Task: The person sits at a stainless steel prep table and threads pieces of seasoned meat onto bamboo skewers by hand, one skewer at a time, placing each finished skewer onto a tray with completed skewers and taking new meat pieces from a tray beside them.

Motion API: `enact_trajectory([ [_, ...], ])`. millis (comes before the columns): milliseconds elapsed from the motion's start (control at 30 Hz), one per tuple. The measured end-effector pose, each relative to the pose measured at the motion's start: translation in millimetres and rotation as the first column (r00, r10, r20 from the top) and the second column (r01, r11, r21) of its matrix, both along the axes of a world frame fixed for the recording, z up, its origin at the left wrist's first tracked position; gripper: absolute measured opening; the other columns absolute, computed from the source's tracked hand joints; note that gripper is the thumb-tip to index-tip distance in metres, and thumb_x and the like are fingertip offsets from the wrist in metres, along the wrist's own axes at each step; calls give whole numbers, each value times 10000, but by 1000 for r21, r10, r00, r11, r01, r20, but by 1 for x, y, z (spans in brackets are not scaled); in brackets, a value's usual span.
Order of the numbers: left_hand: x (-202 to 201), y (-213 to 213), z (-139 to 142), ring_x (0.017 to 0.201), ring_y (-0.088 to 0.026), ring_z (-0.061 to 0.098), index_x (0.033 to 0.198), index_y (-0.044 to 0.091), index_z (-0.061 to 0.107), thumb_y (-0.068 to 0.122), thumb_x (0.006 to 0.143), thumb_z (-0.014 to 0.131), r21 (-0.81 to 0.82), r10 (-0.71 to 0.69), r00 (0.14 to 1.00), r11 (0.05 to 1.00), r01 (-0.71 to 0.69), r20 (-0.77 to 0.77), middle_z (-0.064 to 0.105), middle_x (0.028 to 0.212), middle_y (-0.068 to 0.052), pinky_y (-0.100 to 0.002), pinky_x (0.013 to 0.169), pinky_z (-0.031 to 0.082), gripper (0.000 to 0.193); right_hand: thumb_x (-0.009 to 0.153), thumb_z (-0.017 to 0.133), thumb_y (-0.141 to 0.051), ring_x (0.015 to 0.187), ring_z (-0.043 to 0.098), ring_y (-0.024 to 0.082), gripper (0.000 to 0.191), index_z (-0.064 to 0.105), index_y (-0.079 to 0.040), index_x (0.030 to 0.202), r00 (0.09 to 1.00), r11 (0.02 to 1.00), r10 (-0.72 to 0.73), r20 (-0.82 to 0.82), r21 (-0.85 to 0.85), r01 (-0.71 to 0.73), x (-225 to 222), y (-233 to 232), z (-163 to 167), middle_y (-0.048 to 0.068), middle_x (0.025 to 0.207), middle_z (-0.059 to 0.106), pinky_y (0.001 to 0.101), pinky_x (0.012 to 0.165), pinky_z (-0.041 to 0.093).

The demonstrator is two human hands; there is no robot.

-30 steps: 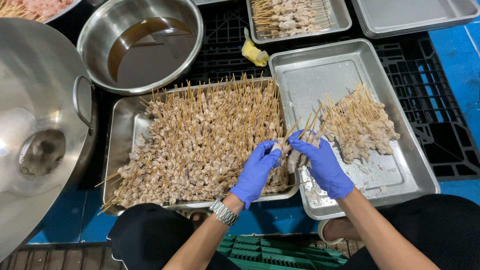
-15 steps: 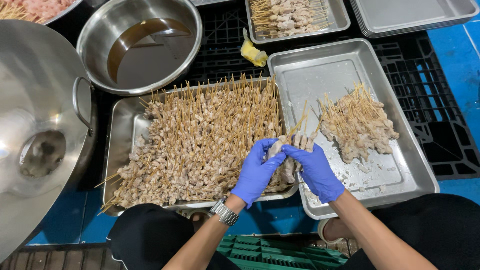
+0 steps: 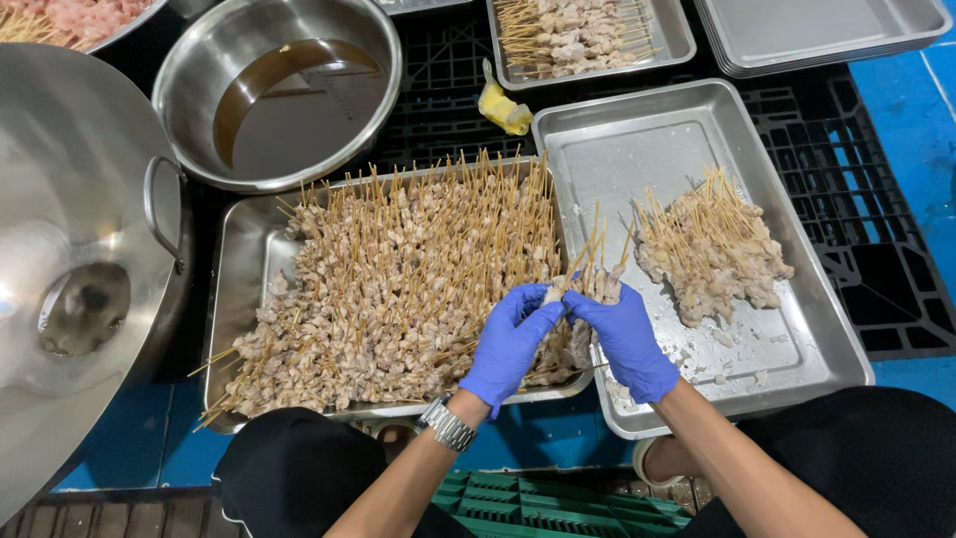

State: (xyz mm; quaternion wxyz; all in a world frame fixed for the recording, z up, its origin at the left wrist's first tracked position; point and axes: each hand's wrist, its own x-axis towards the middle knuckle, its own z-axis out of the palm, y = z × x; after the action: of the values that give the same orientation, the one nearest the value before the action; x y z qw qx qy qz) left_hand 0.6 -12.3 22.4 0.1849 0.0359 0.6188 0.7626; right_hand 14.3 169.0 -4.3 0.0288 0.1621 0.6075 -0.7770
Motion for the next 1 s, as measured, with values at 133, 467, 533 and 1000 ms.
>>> enact_trajectory([
  [133, -6, -4, -7, 1000, -93, 653, 1220, -20, 663, 138, 942, 709, 83, -49, 995, 996, 41, 92, 719, 1114, -60, -244, 898, 530, 324, 876, 755, -128, 822, 666, 109, 276, 708, -13, 1123, 999, 997, 31, 12, -76, -30, 1, 1, 10, 27, 942, 734, 277, 739, 532],
  [467, -12, -15, -3, 955, -91, 662, 1232, 11, 668, 182, 938, 707, 122, -130, 966, 987, 105, 222, 725, 1078, -34, -238, 829, 526, 343, 885, 762, -167, 842, 663, 104, 338, 706, -14, 1181, 984, 984, 171, 42, -51, -168, 0, 4, 42, 44, 985, 725, 263, 754, 528],
  [533, -12, -14, 0, 891, -96, 648, 1225, 23, 654, 198, 932, 704, 181, -108, 959, 982, 61, 263, 705, 1026, -15, -266, 770, 539, 345, 855, 769, -166, 825, 635, 89, 378, 708, -62, 1213, 988, 990, 137, 77, 5, -138, -1, -1, 45, 24, 1010, 722, 260, 708, 495],
  [1000, -15, -15, 1, 931, -99, 660, 1261, 6, 622, 171, 910, 727, 79, -34, 988, 997, 22, 153, 706, 1054, -34, -279, 800, 564, 402, 821, 808, -184, 702, 637, 94, 371, 717, -29, 1145, 985, 968, 140, 104, 192, -158, 9, -8, 46, 31, 875, 732, 265, 628, 503],
])
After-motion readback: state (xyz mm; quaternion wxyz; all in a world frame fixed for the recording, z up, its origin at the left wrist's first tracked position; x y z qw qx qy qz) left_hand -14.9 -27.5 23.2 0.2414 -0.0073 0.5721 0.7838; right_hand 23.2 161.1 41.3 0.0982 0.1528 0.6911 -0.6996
